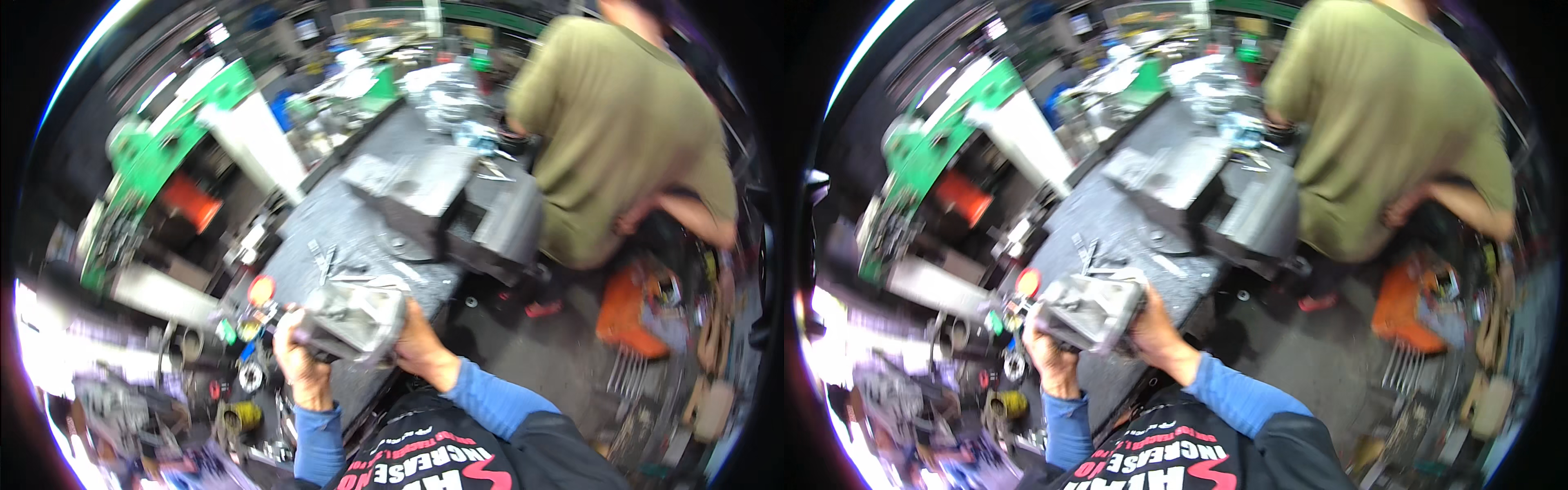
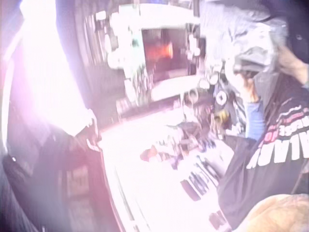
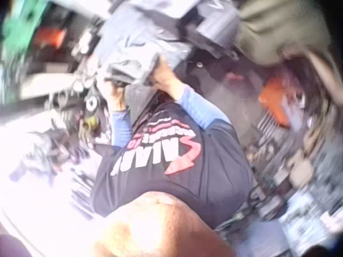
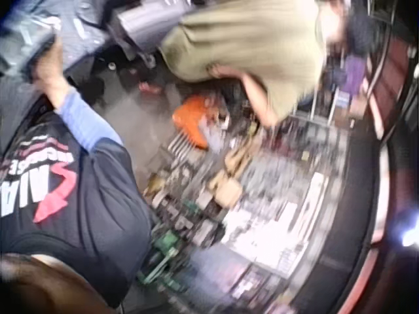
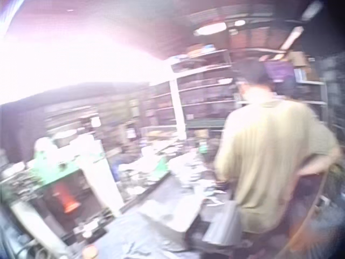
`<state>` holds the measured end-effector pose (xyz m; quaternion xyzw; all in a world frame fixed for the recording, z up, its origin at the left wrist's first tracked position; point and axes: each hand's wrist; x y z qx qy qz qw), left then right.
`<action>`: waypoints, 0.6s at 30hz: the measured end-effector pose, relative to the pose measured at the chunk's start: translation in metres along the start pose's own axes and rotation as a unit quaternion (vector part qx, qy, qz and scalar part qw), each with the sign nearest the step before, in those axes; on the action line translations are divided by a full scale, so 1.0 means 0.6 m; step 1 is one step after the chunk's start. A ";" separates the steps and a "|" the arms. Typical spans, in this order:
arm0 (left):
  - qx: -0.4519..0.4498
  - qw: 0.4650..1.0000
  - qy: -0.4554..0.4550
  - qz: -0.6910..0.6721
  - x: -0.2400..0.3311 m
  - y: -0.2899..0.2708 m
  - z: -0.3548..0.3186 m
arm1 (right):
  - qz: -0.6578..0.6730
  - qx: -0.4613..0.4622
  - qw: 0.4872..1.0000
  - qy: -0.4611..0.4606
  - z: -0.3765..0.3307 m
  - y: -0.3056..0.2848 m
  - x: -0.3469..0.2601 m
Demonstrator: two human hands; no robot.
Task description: The person cleans a cylindrical mechanical component with a cloth, applies grease to its interior, and inserts it into a larger housing. They then use a hammer and a metal drift to tap the component into place on the workbench.
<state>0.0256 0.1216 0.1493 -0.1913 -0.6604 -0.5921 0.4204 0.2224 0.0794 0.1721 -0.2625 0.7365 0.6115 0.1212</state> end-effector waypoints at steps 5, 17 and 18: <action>-0.088 0.994 0.038 0.046 0.074 0.043 -0.057 | -0.287 -0.011 0.958 0.018 -0.043 -0.050 -0.041; -0.120 0.980 0.064 0.146 0.126 0.012 -0.081 | -0.557 -0.132 0.819 -0.036 -0.024 -0.089 -0.047; -0.110 0.980 0.060 0.155 0.119 0.000 -0.077 | -0.536 -0.118 0.835 0.021 0.003 -0.077 -0.048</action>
Point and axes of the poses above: each hand's wrist, its own z-axis towards the middle knuckle, its own y-axis out of the palm, x = y × z, and after that the axes turned 10 degrees about y, right-handed
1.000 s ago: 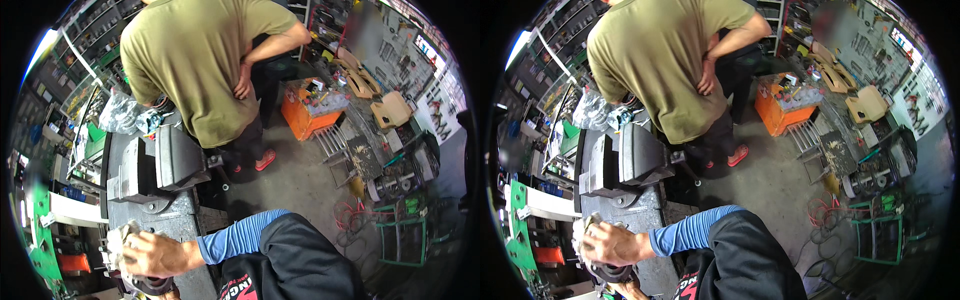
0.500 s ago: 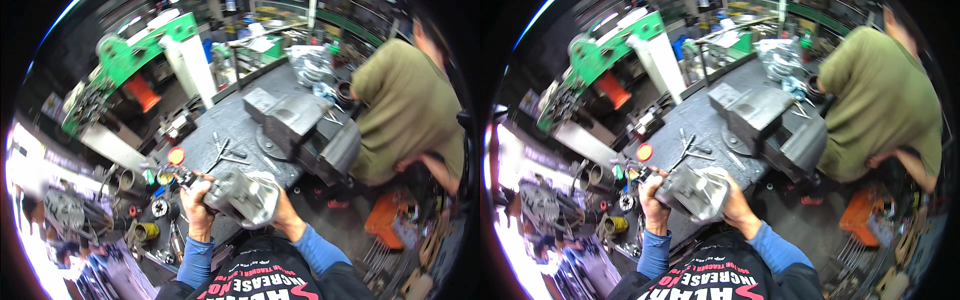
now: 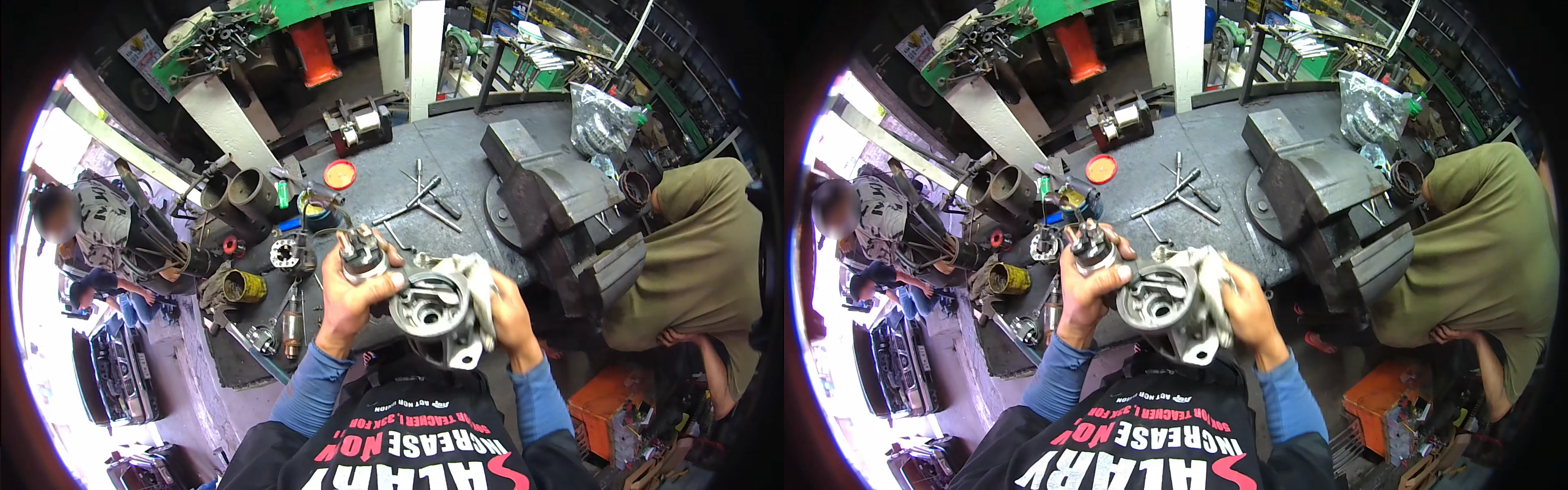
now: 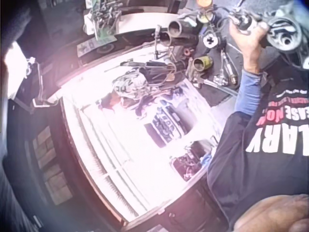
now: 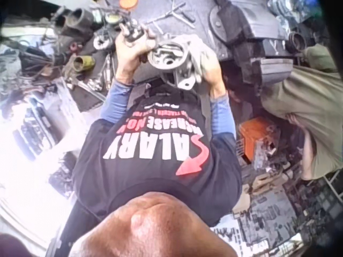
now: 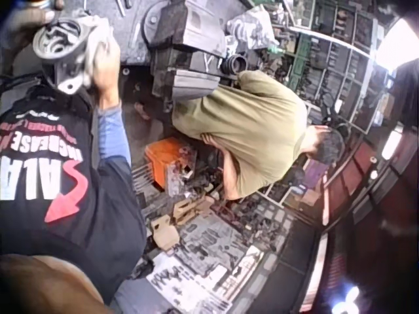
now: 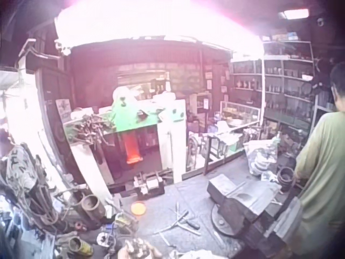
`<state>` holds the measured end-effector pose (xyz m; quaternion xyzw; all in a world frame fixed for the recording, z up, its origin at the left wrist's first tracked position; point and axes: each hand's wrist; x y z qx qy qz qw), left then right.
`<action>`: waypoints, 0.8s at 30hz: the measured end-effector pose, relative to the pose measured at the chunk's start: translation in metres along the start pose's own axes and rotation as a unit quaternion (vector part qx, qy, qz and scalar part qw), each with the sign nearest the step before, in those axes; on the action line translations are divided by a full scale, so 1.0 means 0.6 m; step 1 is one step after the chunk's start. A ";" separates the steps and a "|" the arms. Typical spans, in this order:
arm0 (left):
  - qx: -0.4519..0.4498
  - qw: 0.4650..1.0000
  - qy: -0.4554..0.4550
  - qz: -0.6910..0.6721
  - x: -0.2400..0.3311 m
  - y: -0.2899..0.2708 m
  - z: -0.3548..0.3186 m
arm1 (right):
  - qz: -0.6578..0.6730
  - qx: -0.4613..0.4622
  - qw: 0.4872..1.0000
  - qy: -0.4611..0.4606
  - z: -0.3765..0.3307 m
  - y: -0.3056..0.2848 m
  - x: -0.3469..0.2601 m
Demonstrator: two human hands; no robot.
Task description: The person cleans a cylindrical mechanical component with a cloth, applies grease to its interior, and inserts it into a larger housing. They then use a hammer and a metal drift to tap the component into place on the workbench.
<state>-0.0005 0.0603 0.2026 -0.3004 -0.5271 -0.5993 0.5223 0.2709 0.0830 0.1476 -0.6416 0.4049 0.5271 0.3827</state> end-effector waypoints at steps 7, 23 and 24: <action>0.209 0.893 -0.262 -0.302 -0.131 -0.046 -0.064 | 0.342 0.126 0.929 0.063 0.073 -0.098 0.013; 0.306 0.857 -0.310 -0.276 -0.147 -0.087 -0.099 | -0.560 0.042 0.788 -0.254 -0.036 0.096 -0.060; 0.313 0.858 -0.313 -0.262 -0.138 -0.082 -0.094 | -0.584 0.045 0.769 -0.257 -0.030 0.090 -0.065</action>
Point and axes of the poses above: each hand's wrist, its own z-axis towards the middle knuckle, its own y-axis out of the palm, x = y × z, and after that the axes turned 10 degrees about y, right-handed
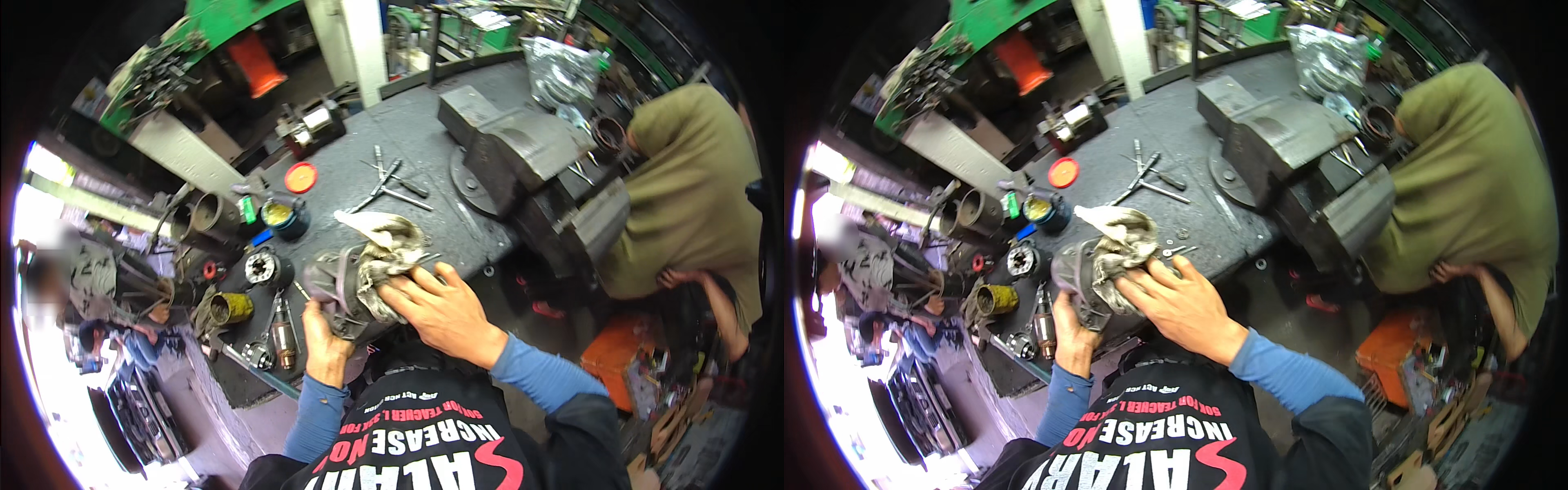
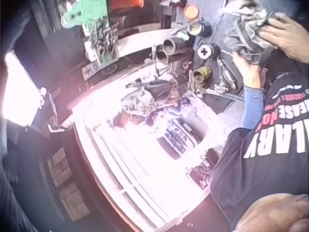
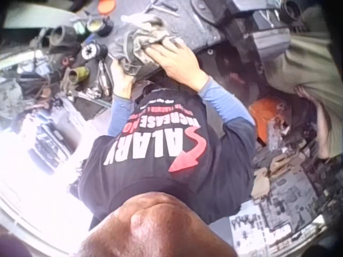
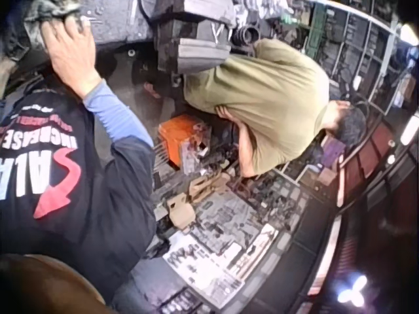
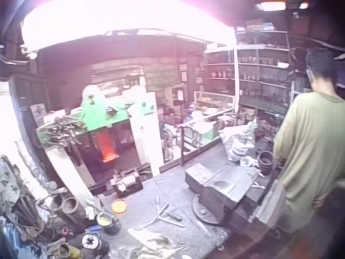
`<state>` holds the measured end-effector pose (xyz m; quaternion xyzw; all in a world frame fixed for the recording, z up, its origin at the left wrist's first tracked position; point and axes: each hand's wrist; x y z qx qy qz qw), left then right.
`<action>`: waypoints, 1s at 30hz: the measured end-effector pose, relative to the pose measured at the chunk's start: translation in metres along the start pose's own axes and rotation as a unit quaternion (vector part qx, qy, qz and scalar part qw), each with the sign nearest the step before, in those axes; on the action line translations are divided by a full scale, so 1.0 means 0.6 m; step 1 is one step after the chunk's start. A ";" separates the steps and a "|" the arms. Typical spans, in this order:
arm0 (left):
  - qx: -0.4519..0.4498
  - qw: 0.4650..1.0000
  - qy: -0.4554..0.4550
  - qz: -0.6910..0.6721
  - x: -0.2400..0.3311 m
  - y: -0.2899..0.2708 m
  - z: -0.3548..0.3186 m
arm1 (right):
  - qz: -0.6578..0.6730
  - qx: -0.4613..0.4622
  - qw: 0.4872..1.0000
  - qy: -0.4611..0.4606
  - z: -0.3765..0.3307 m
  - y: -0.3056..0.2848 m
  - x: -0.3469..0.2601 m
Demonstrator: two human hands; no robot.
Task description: The person cleans a cylindrical mechanical component with a cloth, applies grease to its interior, and inserts it into a larger housing. They then use a hammer and a metal drift to tap the component into place on the workbench.
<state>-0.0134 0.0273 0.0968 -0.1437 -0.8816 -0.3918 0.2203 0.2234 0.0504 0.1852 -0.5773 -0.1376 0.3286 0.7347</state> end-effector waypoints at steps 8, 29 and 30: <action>-0.061 0.988 0.130 0.047 0.059 -0.026 0.041 | 0.450 -0.067 0.873 0.177 0.054 0.067 -0.043; 0.087 0.995 -0.031 0.045 -0.006 -0.088 -0.016 | 0.049 0.135 0.990 -0.011 -0.006 0.043 0.034; 0.089 0.995 -0.024 0.045 -0.003 -0.089 -0.021 | 0.047 0.143 0.988 0.020 -0.005 0.032 0.053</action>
Point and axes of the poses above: each hand's wrist, its own z-axis towards the middle knuckle, its own y-axis out of the palm, x = y × z, and after that the axes turned 10 degrees about y, right-handed
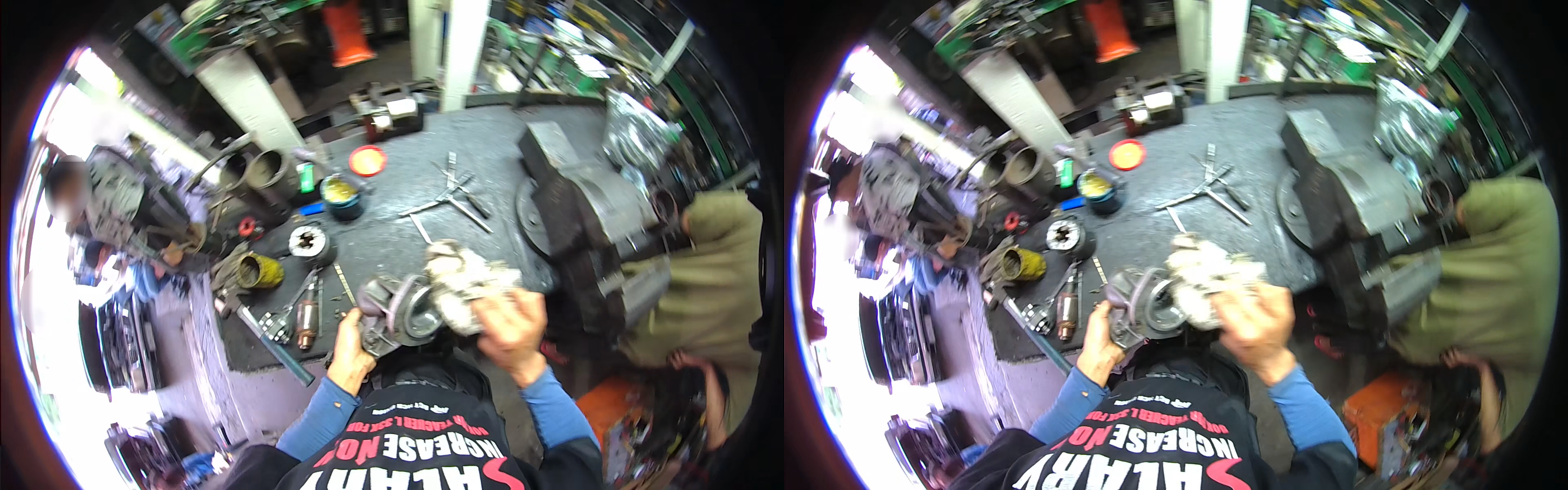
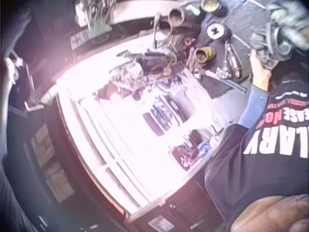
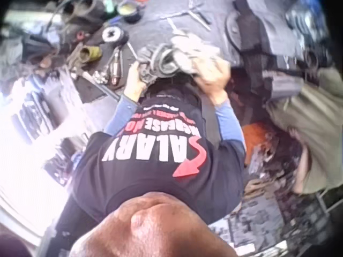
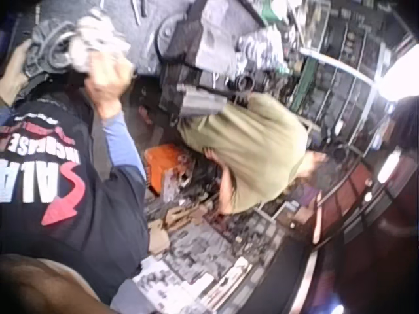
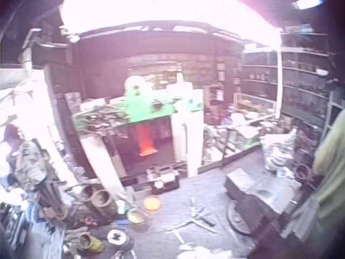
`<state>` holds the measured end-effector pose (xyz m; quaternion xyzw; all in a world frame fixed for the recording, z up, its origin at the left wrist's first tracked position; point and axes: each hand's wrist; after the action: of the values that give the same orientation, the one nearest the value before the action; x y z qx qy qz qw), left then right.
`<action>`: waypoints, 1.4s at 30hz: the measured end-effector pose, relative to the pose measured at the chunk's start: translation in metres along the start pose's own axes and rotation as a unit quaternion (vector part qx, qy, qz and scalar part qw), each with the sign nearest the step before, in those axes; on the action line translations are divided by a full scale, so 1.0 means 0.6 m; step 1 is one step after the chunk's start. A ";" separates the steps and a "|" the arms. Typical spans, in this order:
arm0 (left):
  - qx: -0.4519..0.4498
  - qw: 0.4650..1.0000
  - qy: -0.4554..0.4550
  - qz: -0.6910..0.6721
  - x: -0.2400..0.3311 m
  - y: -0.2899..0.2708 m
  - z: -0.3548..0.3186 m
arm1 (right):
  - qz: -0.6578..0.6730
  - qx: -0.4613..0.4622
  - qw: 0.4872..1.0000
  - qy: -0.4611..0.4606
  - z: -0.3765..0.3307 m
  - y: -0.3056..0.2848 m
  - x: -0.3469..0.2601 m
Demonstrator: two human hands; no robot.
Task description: The person cleans a cylindrical mechanical component with a cloth, applies grease to its interior, and inserts it into a larger housing. They then use a hammer and a metal drift to tap the component into place on the workbench.
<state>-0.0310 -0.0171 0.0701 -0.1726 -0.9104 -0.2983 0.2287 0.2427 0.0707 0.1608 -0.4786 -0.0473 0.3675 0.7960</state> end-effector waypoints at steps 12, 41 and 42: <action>0.011 0.997 -0.062 -0.048 -0.053 -0.081 0.075 | 0.016 -0.127 0.956 0.264 -0.021 0.085 0.034; 0.023 0.588 0.464 0.662 -0.012 -0.031 0.000 | 0.306 -0.249 0.838 0.376 -0.025 0.202 -0.030; -0.030 0.533 0.534 0.656 -0.025 -0.011 -0.019 | 0.307 -0.247 0.838 0.378 -0.025 0.211 -0.031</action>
<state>-0.0178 -0.0324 0.0675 -0.5367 -0.2414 -0.1282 0.7983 0.1672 0.0822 0.0573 -0.7513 0.3168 0.3597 0.4536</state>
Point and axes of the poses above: each hand's wrist, its own z-axis towards the middle knuckle, its own y-axis out of the palm, x = y × z, and after that the axes turned 10 degrees about y, right-handed
